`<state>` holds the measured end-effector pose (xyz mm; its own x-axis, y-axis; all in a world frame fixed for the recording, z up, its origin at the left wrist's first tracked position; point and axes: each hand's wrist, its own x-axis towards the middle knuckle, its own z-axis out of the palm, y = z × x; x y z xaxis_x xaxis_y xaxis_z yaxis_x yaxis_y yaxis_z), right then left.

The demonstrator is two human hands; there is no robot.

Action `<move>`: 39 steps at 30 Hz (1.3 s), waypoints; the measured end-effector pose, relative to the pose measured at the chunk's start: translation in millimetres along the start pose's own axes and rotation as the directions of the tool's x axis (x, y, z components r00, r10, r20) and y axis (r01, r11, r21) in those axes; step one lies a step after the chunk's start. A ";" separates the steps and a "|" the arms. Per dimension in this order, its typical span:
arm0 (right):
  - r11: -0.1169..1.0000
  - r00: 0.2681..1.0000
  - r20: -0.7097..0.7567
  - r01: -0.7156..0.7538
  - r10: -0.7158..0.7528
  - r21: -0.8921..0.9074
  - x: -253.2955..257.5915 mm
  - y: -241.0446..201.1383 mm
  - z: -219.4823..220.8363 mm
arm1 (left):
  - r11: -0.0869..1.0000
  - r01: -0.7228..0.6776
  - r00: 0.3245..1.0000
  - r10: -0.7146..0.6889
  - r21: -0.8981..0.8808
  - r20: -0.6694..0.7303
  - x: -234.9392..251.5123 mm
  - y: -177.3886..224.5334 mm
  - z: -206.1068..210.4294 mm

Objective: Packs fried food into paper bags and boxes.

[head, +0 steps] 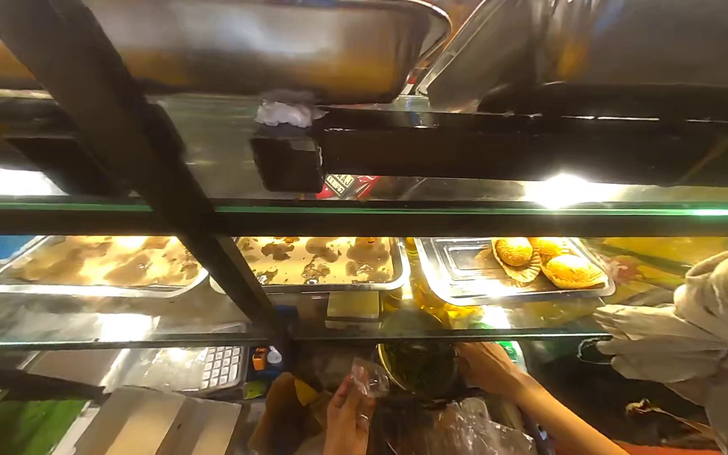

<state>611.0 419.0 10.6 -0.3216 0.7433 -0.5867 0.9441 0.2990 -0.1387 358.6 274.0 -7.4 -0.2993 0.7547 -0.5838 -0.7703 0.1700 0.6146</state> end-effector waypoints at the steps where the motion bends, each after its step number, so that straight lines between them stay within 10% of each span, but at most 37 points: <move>1: 1.000 1.000 -0.012 0.003 -0.003 -0.019 -4.7 -3.3 -2.8 | 1.000 0.016 1.000 -0.016 -0.022 -0.005 3.5 -1.4 -0.8; 27: 0.993 0.994 -0.059 0.088 -0.093 -0.081 -8.4 -0.7 -2.5 | 0.949 -0.075 0.997 0.082 0.306 -0.010 76.7 -41.2 -12.5; 34: 0.785 0.929 -0.137 0.363 -0.343 0.502 -16.4 41.6 2.8 | 0.942 -0.098 0.995 0.090 0.321 0.042 82.3 -43.4 -4.0; 39: 0.756 0.912 -0.123 0.395 -0.392 0.521 -25.5 29.3 2.5 | 0.975 0.044 0.981 -0.083 0.216 0.178 81.0 -39.8 5.0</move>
<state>647.1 407.3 19.4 -0.6718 0.6343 -0.3825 0.6247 0.2078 -0.7527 367.8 331.5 -76.5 -0.1291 0.8386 -0.5293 -0.6428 0.3357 0.6886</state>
